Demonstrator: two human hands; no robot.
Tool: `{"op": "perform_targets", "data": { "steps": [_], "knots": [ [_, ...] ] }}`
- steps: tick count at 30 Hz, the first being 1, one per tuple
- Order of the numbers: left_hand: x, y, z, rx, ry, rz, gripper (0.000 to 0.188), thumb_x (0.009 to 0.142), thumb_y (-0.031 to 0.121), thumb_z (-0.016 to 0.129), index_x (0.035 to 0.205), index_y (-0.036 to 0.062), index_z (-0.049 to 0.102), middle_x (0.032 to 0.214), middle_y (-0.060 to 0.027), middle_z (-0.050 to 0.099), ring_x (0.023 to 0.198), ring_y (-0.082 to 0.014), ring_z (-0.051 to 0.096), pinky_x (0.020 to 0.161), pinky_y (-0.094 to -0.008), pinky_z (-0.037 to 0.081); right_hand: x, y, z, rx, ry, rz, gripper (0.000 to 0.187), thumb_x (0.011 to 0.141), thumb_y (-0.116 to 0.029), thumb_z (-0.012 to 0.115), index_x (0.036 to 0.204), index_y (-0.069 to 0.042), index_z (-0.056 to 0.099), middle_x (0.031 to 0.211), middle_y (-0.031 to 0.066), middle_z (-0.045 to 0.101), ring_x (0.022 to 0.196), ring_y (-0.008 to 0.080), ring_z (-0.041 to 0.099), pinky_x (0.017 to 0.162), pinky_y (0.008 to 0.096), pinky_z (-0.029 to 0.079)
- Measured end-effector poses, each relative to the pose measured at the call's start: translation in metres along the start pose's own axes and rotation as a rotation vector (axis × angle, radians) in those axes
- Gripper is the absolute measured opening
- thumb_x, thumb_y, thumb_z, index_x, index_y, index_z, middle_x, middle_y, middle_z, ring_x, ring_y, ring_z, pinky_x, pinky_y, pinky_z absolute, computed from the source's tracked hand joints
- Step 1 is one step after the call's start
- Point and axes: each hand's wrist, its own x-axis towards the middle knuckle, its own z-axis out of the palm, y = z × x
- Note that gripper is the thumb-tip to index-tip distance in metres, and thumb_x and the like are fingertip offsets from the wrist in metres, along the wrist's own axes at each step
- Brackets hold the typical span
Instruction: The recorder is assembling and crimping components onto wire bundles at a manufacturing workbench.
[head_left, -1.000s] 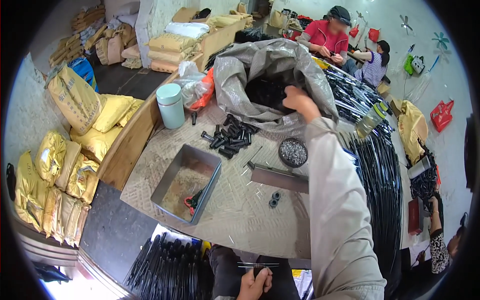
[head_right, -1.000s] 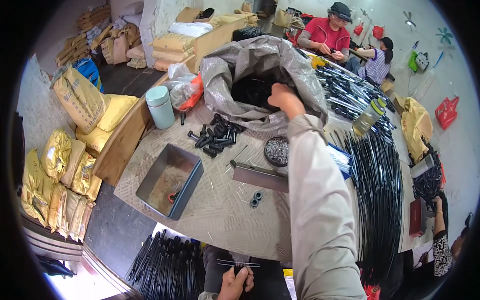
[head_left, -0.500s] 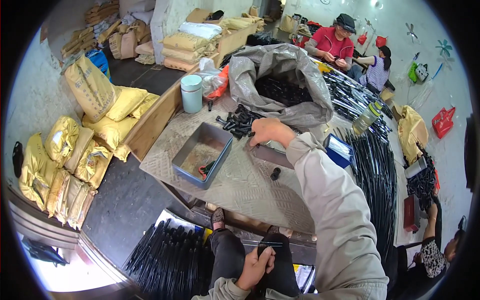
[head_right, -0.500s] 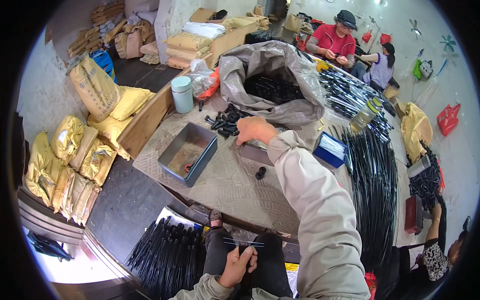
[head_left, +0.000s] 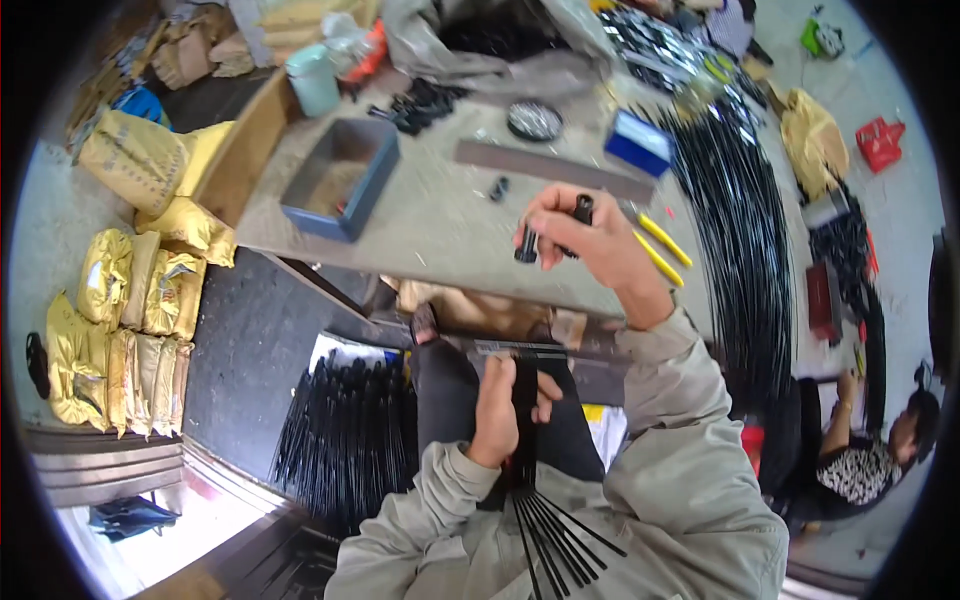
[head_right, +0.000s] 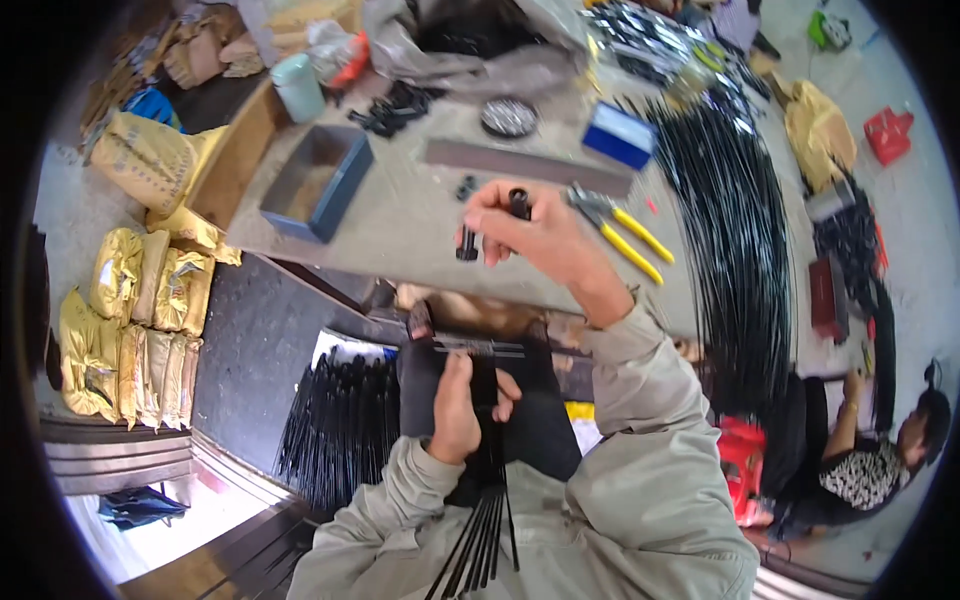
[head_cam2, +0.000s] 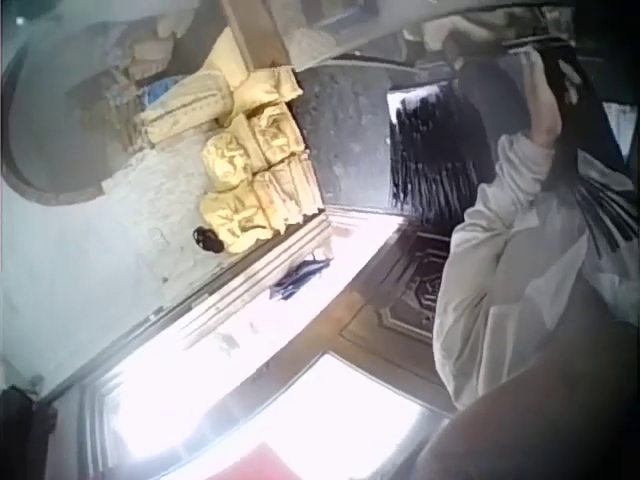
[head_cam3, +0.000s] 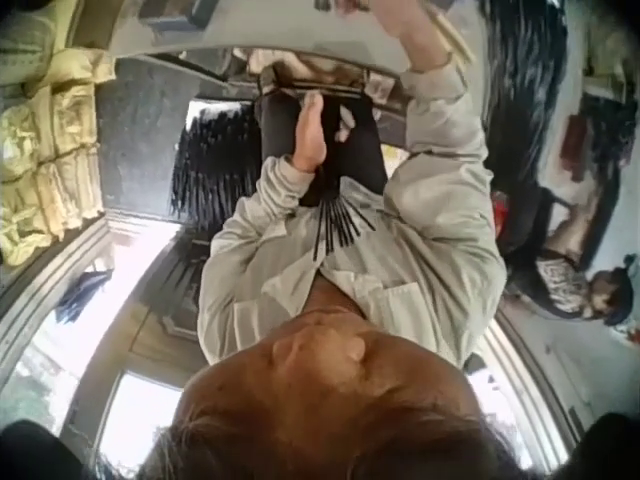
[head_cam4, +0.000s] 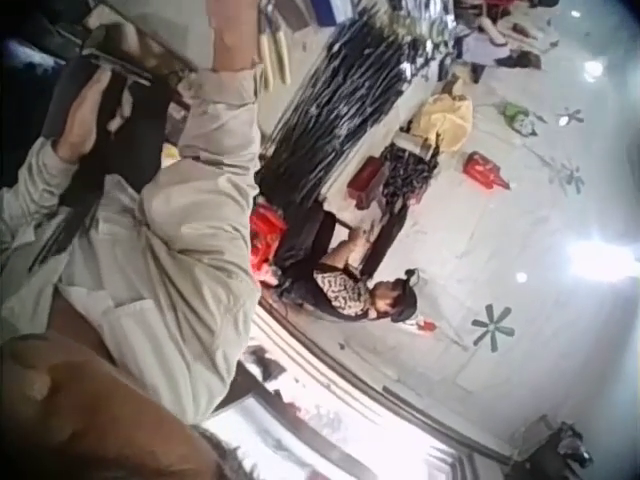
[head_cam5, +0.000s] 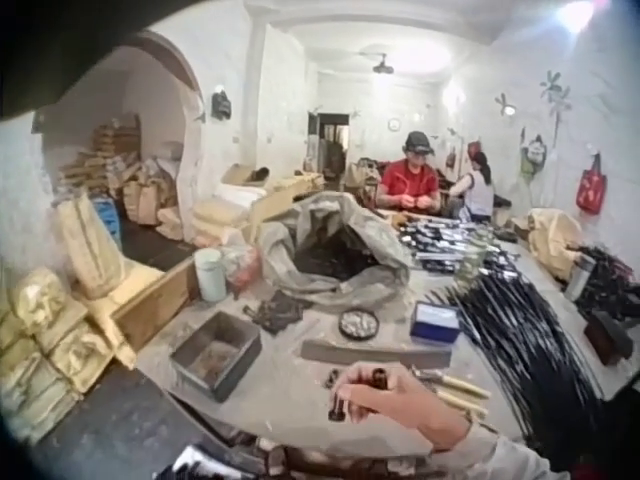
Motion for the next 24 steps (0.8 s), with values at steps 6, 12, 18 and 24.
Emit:
{"op": "perform_targets", "data": {
  "steps": [6, 12, 18, 24],
  "knots": [
    [-0.02, -0.007, 0.025, 0.079, -0.083, -0.006, 0.03, 0.098, 0.03, 0.021, 0.099, 0.0034, 0.036, 0.097, -0.0221, 0.061, 0.067, -0.0223, 0.063, 0.056, -0.0256, 0.048, -0.086, 0.052, -0.002, 0.129, 0.093, 0.153, 0.014, 0.083, -0.014, 0.059, 0.085, -0.001, 0.059, 0.077, 0.0054, 0.063, 0.054, 0.0064, 0.054, 0.05, 0.0188, 0.042],
    [-0.035, -0.017, 0.048, 0.134, -0.088, 0.034, 0.027, 0.098, 0.027, 0.024, 0.099, 0.0024, 0.035, 0.104, -0.0232, 0.059, 0.075, -0.0264, 0.065, 0.064, -0.0282, 0.052, -0.119, 0.065, -0.005, 0.331, 0.089, 0.115, 0.014, 0.082, -0.014, 0.06, 0.085, -0.001, 0.059, 0.072, 0.0041, 0.061, 0.056, 0.0069, 0.054, 0.05, 0.0189, 0.042],
    [-0.043, -0.022, 0.053, 0.286, -0.083, 0.131, 0.017, 0.096, 0.017, 0.035, 0.099, 0.0008, 0.035, 0.106, -0.0238, 0.058, 0.078, -0.0252, 0.065, 0.066, -0.029, 0.053, -0.128, 0.063, -0.006, 0.353, 0.063, 0.104, 0.014, 0.082, -0.015, 0.061, 0.083, -0.001, 0.058, 0.069, 0.0024, 0.059, 0.055, 0.0065, 0.053, 0.049, 0.0182, 0.041],
    [-0.051, -0.024, 0.062, 0.223, -0.081, 0.155, 0.014, 0.094, 0.013, 0.039, 0.1, 0.001, 0.033, 0.104, -0.0249, 0.058, 0.08, -0.0255, 0.064, 0.067, -0.0296, 0.053, -0.132, 0.054, -0.003, 0.329, 0.005, 0.092, 0.012, 0.081, -0.013, 0.062, 0.081, -0.002, 0.057, 0.067, 0.0005, 0.057, 0.055, 0.0052, 0.053, 0.048, 0.0178, 0.041]
  ]
}}
